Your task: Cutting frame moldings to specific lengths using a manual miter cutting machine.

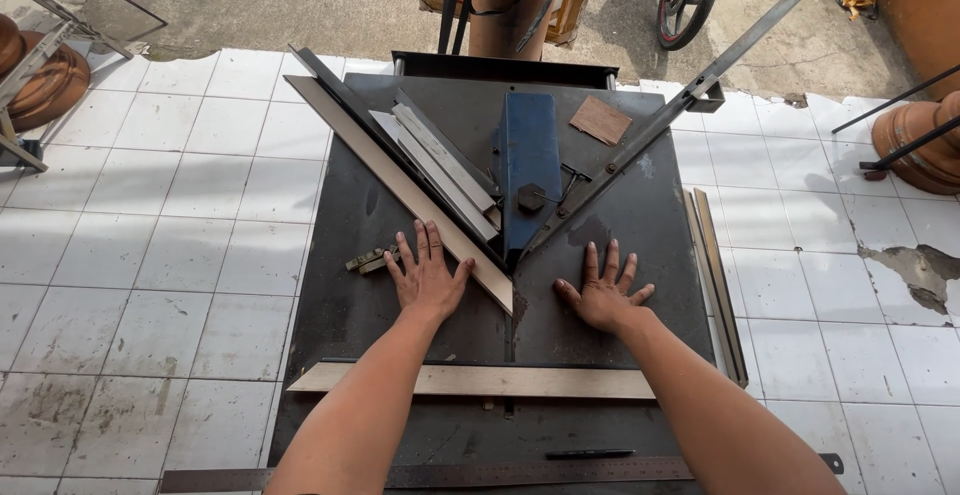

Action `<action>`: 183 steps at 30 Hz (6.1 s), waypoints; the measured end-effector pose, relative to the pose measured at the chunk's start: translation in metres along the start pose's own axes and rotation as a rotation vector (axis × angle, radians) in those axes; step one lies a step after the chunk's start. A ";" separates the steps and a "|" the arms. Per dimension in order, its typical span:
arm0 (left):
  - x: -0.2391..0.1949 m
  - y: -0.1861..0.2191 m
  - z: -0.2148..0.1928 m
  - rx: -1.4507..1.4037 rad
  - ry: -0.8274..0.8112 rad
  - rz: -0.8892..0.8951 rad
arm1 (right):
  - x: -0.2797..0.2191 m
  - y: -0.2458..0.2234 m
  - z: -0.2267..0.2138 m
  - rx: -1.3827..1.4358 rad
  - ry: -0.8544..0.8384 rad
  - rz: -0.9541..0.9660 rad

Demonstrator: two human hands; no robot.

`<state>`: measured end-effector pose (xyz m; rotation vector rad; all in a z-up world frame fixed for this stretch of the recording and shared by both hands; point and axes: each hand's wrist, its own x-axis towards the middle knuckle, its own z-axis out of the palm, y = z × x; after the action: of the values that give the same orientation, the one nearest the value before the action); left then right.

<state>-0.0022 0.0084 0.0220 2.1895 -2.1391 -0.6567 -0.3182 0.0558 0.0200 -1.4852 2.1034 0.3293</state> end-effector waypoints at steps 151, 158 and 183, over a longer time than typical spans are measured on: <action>0.104 0.021 -0.047 -0.062 0.043 -0.094 | 0.088 -0.018 -0.041 0.063 0.025 -0.036; 0.108 0.023 -0.049 -0.091 0.059 -0.090 | 0.098 -0.019 -0.044 0.035 0.022 -0.025; 0.042 -0.027 -0.005 0.271 0.142 0.523 | 0.013 0.009 0.006 0.040 -0.007 -0.024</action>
<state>0.0236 -0.0312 0.0064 1.5788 -2.6777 -0.1830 -0.3283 0.0513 0.0070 -1.4830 2.0732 0.2818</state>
